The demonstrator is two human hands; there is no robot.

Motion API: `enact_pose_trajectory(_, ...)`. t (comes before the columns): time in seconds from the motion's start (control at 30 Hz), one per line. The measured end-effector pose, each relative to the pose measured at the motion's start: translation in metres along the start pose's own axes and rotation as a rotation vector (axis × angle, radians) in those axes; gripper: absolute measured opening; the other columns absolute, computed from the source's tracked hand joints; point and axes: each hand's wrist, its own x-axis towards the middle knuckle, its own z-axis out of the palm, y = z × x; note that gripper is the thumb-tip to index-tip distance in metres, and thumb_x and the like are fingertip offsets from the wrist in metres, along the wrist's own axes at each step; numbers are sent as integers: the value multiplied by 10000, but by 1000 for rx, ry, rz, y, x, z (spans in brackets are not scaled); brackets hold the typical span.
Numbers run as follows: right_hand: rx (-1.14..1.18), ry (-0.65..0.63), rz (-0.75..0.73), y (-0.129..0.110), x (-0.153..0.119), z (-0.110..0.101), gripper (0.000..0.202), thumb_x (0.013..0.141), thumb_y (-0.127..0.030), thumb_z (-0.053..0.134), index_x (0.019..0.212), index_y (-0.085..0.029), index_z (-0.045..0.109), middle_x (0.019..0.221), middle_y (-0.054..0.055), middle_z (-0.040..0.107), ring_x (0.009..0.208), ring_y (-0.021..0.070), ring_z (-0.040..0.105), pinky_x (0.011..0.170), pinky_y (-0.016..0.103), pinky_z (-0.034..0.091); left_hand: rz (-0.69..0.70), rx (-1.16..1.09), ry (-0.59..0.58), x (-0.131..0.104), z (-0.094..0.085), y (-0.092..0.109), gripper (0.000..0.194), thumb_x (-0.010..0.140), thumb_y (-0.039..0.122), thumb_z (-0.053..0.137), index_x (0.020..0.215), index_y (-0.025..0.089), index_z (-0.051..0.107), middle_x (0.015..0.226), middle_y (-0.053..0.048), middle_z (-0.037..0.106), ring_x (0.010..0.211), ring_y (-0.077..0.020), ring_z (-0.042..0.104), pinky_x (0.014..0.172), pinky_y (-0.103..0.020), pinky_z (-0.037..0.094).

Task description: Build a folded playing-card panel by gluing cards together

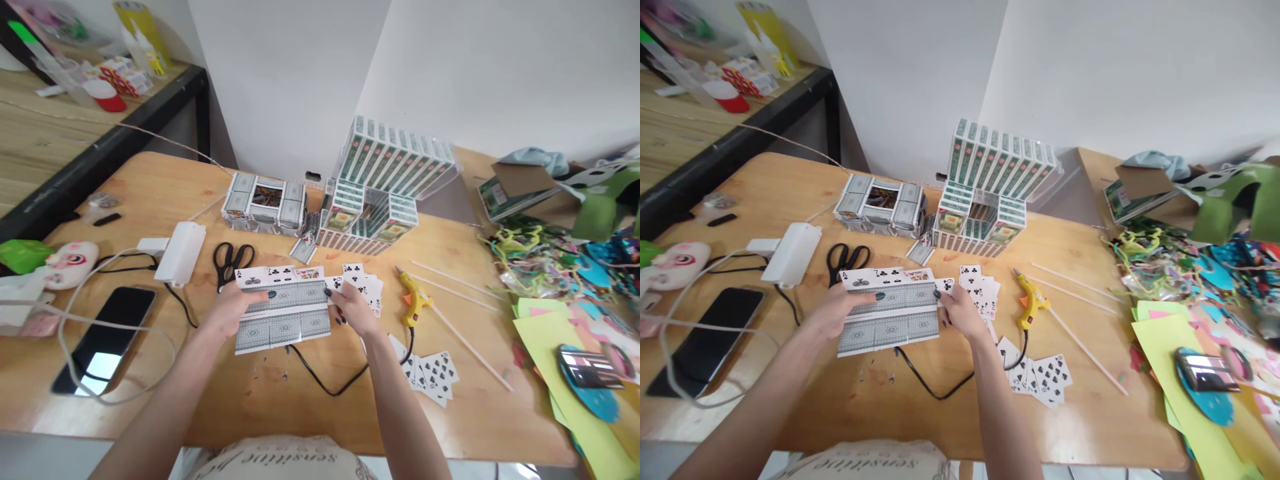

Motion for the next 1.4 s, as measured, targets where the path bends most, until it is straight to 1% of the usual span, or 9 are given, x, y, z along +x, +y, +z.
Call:
enact_pose_trajectory(0.17,16,77,-17,-2,1,-2,338,823,-435,488,575,-216,417,339,-44,475,332,86,381,392,212,308,54,-1,14,0,5,1,476,418,218,833,870,148,702,928,-81,742,862,-268,685,796,-367,524)
enact_pose_trajectory(0.27,109,108,-4,-3,-1,-7,278,779,-446,568,687,-214,446,408,-48,547,364,95,416,410,215,322,87,-14,-13,1,7,4,493,421,212,838,892,157,702,986,-76,733,903,-267,679,826,-362,520)
enact_pose_trajectory(0.43,284,211,15,1,-7,-8,284,699,-430,672,756,-192,528,506,-32,584,419,94,463,432,216,333,87,-47,-42,1,8,3,532,434,231,838,936,133,692,1007,-103,725,985,-299,653,846,-381,514)
enact_pose_trajectory(0.5,266,243,23,4,-7,-4,281,697,-438,672,702,-189,541,473,-34,560,403,92,443,420,219,324,81,-49,-49,2,8,1,524,447,234,835,941,132,691,992,-104,729,990,-297,652,847,-377,514)
enact_pose_trajectory(0.57,202,290,35,6,-6,-2,323,687,-452,678,596,-198,500,422,-41,517,373,86,397,392,222,289,81,-32,-46,2,7,-1,523,438,229,839,931,132,693,990,-104,729,981,-295,655,844,-376,517)
enact_pose_trajectory(0.7,147,355,68,6,-2,-3,383,610,-441,738,490,-196,469,419,-45,484,393,84,381,389,222,259,116,35,-34,2,6,0,515,433,245,843,915,138,697,1001,-96,726,962,-289,660,844,-378,517)
enact_pose_trajectory(0.83,130,328,145,2,0,-9,317,553,-404,772,494,-179,556,470,-27,549,455,109,465,432,226,334,155,98,-26,-2,5,6,460,436,256,838,863,155,701,934,-72,740,941,-281,663,835,-363,516)
enact_pose_trajectory(1.07,107,235,185,2,-1,-16,200,564,-326,751,517,-166,640,499,2,630,428,117,499,434,239,399,166,159,7,-9,8,16,439,399,233,837,813,167,706,857,-57,746,961,-299,656,865,-376,506)
enact_pose_trajectory(1.4,-2,146,245,-3,-2,-23,196,595,-306,741,494,-163,653,484,21,644,418,113,483,405,226,352,179,205,5,-10,9,16,406,436,207,811,826,160,706,947,-70,740,973,-296,656,886,-381,501)
